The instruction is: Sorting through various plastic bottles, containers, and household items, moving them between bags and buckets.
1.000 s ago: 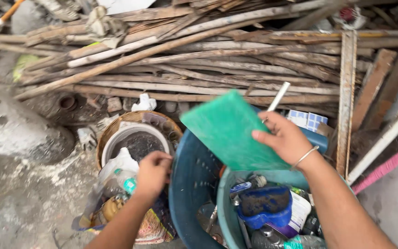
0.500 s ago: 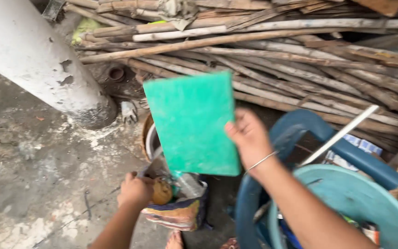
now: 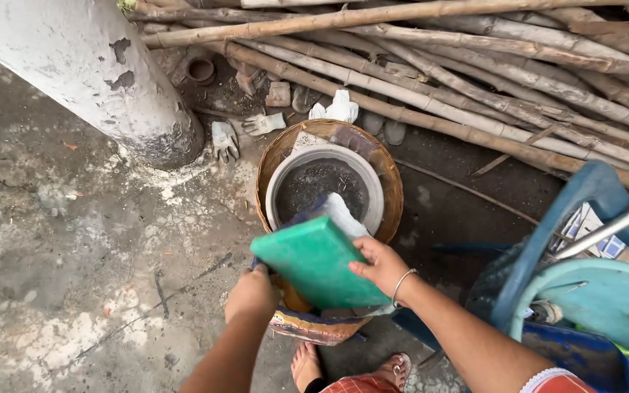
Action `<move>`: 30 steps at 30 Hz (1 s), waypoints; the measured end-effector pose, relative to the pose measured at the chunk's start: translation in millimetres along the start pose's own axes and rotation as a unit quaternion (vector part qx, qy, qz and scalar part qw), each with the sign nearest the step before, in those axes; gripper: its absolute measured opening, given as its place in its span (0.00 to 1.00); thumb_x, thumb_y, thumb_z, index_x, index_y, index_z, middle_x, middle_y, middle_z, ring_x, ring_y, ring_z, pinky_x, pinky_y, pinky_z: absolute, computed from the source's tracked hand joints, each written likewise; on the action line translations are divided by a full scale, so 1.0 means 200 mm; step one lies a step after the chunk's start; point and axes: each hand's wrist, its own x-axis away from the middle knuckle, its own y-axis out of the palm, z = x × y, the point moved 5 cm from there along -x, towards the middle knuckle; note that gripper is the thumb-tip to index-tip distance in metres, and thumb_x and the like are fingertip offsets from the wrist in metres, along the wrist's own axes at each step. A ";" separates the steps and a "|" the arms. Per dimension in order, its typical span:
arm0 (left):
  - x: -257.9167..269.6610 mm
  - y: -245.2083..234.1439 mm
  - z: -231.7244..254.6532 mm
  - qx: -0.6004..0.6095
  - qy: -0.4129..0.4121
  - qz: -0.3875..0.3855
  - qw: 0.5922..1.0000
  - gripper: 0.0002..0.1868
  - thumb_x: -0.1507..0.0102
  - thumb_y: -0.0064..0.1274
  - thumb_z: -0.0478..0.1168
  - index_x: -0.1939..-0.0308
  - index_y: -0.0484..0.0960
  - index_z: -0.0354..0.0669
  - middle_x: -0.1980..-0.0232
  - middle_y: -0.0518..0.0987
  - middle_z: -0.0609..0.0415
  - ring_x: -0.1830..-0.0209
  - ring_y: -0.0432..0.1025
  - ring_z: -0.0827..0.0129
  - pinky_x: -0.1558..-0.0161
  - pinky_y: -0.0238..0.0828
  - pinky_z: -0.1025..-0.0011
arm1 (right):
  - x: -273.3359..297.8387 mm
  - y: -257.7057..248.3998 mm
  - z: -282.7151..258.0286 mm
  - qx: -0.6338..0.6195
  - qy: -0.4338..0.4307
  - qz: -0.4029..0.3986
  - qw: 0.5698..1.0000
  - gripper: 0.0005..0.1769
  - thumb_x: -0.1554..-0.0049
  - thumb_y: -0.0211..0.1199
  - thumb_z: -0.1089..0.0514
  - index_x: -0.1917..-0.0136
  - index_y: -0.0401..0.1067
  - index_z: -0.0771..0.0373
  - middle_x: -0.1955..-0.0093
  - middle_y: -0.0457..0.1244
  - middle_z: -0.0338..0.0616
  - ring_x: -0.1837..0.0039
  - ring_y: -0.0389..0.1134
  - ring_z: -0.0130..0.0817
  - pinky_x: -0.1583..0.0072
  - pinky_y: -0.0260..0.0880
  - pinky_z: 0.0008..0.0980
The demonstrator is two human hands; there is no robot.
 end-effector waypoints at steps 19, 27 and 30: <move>-0.18 -0.11 -0.23 0.026 -0.068 0.072 0.995 0.13 0.33 0.45 0.36 0.45 0.78 0.42 0.45 0.80 0.37 0.42 0.76 0.45 0.42 0.74 0.53 | -0.01 0.00 -0.02 0.143 0.101 -0.150 0.973 0.26 0.46 0.69 0.63 0.35 0.68 0.63 0.46 0.73 0.44 0.44 0.71 0.27 0.41 0.73 0.30; -0.04 -0.05 -0.19 -0.019 0.058 0.020 0.998 0.17 0.34 0.41 0.33 0.42 0.60 0.47 0.52 0.81 0.33 0.49 0.77 0.38 0.48 0.72 0.45 | -0.24 0.52 0.07 0.340 0.010 -0.147 0.929 0.23 0.46 0.70 0.51 0.37 0.74 0.55 0.43 0.71 0.50 0.40 0.73 0.45 0.38 0.70 0.41; -0.01 0.00 -0.30 0.014 0.056 0.038 0.998 0.08 0.31 0.39 0.39 0.50 0.61 0.45 0.57 0.83 0.33 0.53 0.77 0.35 0.50 0.70 0.42 | -0.33 0.50 0.30 0.347 0.033 -0.096 0.932 0.24 0.45 0.69 0.49 0.36 0.73 0.52 0.43 0.70 0.52 0.40 0.72 0.50 0.39 0.71 0.43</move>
